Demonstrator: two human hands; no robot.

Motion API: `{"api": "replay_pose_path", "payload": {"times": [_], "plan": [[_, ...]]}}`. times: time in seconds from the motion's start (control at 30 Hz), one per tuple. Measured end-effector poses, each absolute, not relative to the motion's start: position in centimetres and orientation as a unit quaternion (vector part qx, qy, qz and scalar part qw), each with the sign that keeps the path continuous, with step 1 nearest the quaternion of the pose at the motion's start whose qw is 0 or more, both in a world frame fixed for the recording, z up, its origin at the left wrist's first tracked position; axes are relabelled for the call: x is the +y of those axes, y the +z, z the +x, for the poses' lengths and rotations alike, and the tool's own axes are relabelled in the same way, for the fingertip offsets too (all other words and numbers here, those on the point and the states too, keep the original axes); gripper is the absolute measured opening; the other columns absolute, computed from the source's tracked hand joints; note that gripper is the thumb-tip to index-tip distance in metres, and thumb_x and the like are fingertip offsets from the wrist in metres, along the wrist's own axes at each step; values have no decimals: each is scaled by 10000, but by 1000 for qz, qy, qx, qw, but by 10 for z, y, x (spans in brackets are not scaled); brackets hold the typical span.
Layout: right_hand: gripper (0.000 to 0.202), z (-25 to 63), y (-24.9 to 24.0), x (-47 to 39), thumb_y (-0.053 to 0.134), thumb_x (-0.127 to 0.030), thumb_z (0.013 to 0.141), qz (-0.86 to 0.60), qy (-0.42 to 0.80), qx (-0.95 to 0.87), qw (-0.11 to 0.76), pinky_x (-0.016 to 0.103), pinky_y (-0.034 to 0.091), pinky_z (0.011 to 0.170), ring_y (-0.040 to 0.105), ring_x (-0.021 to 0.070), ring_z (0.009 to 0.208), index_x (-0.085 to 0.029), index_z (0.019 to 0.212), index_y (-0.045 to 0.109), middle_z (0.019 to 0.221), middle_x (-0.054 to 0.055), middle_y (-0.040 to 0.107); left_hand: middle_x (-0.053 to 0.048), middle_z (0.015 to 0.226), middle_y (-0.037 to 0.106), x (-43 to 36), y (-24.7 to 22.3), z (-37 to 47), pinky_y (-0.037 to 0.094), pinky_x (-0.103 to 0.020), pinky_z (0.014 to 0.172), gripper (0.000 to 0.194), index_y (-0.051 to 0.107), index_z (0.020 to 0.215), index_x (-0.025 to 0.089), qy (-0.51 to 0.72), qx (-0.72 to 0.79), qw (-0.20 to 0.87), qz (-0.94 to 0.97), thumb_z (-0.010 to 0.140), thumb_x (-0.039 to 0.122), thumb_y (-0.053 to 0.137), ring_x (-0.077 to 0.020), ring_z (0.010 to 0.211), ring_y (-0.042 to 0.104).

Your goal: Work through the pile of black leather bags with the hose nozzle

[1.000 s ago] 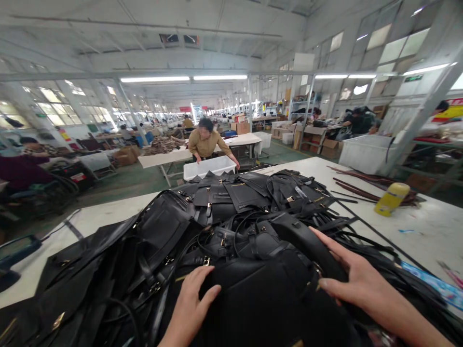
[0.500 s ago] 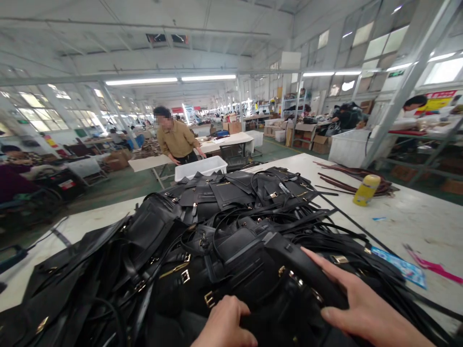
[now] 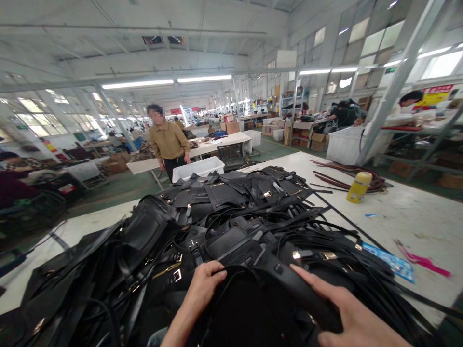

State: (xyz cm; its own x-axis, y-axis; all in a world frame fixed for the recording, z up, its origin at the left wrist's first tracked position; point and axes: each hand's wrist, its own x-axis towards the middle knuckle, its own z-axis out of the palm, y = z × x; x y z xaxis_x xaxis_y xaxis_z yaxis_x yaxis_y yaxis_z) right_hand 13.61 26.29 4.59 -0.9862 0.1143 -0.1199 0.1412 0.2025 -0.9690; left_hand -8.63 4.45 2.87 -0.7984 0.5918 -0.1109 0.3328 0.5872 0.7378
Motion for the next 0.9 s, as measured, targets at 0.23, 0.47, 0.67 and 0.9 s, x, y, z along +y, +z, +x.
{"api": "replay_pose_path", "payload": {"times": [0.23, 0.47, 0.67, 0.9], "plan": [[835, 115, 34, 239, 504, -46, 539, 34, -618, 785, 10, 170, 453, 602, 595, 152, 740, -271, 1326, 336, 879, -56, 669, 48, 432, 448, 57, 17, -106, 246, -238, 460, 147, 563, 500, 153, 352, 880, 211, 239, 602, 226, 487, -100, 433, 385], [823, 62, 19, 230, 510, -32, 543, 60, -620, 782, -25, 138, 327, 383, 438, 61, 424, -267, 1313, 345, 632, -78, 585, 33, 469, 490, 64, 6, -110, 292, -239, 500, 148, 584, 507, 144, 387, 856, 230, 255, 592, 219, 488, -116, 489, 430], [852, 75, 42, 244, 486, -52, 612, 73, -649, 757, -16, 153, 384, 414, 463, 73, 440, -284, 1371, 175, 632, -78, 579, 26, 478, 507, 61, 6, -115, 307, -244, 501, 166, 585, 511, 142, 429, 839, 228, 244, 598, 267, 519, -121, 498, 432], [848, 86, 25, 232, 521, -31, 529, 56, -624, 778, 36, 137, 346, 373, 463, 63, 430, -288, 1315, 338, 709, -55, 615, 33, 469, 530, 59, 9, -109, 312, -239, 494, 138, 610, 542, 140, 448, 827, 251, 230, 593, 245, 538, -114, 479, 445]]}}
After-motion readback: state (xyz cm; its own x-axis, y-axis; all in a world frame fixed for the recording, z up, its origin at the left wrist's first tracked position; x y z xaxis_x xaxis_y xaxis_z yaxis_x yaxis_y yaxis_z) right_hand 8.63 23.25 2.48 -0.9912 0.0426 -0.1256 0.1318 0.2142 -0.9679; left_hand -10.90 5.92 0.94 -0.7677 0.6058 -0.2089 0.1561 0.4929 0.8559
